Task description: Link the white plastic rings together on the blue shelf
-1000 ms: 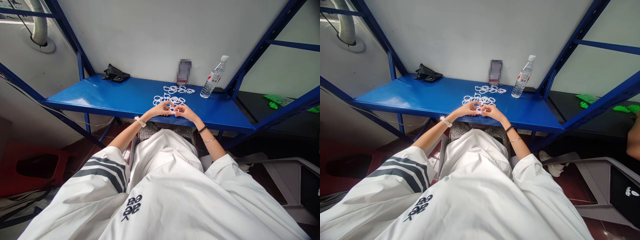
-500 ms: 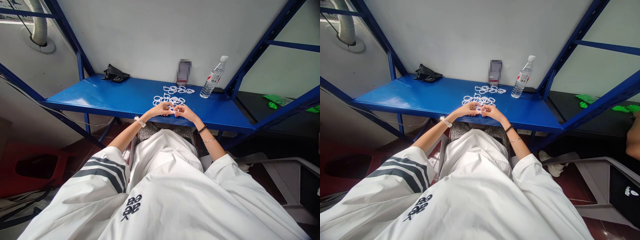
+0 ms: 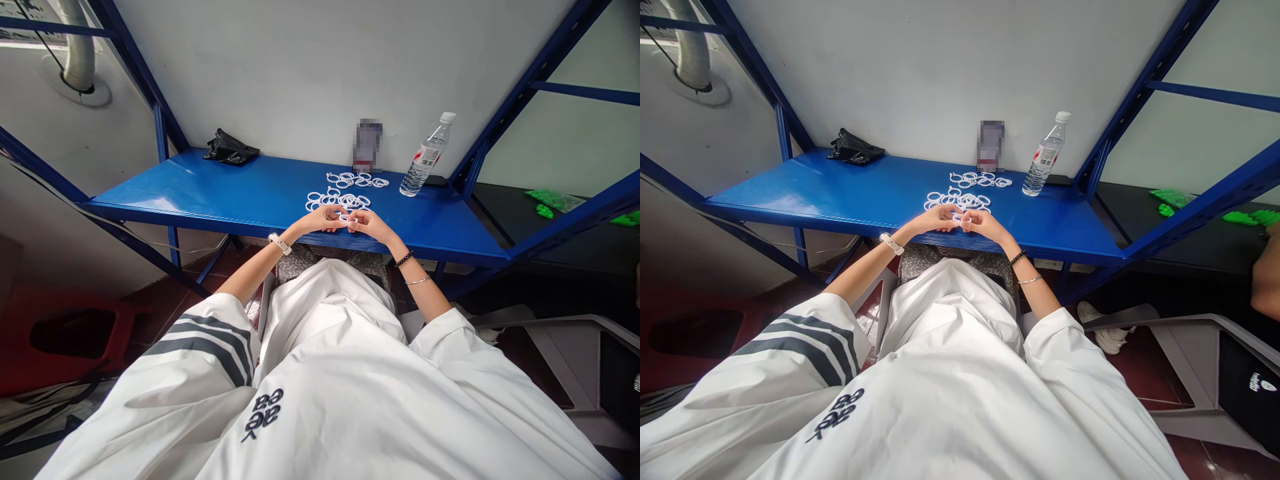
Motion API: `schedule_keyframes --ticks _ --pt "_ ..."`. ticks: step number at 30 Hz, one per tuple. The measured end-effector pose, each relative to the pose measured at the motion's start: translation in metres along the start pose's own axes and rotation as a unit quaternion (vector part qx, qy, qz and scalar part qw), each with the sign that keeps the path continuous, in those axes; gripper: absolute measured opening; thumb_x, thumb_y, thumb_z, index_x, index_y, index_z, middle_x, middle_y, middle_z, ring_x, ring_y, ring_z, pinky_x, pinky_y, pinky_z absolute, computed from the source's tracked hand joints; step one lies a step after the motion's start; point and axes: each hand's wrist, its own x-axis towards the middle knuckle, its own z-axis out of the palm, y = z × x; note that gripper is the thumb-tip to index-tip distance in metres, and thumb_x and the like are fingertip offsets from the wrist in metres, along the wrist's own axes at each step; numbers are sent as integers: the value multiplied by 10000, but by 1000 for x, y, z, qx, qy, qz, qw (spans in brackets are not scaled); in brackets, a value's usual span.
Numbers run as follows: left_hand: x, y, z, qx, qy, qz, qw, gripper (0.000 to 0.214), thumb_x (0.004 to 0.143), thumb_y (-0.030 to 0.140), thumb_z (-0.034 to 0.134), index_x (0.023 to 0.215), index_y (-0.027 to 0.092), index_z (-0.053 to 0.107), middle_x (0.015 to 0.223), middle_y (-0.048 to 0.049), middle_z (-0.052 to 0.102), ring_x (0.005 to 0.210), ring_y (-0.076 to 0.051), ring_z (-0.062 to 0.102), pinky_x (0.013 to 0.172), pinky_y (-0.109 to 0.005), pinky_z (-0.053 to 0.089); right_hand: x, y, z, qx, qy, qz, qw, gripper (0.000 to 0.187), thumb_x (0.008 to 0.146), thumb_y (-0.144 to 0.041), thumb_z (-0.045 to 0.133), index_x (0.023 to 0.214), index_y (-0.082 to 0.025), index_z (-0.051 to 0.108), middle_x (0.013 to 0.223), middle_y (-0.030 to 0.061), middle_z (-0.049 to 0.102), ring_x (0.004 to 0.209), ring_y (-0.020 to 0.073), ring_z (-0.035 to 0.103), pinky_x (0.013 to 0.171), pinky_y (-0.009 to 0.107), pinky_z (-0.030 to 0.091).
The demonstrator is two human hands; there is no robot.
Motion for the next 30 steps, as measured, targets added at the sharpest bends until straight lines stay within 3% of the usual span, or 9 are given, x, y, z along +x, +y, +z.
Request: schedule_keyframes --ticks 30 --pt "1 -3 0 -3 11 -3 1000 656 793 699 748 1109 138 624 603 28 605 530 -84 528 525 -199 404 1 -1 1 -12 5 8 1000 529 760 -725 763 820 -208 664 773 18 677 753 186 646 763 331 529"
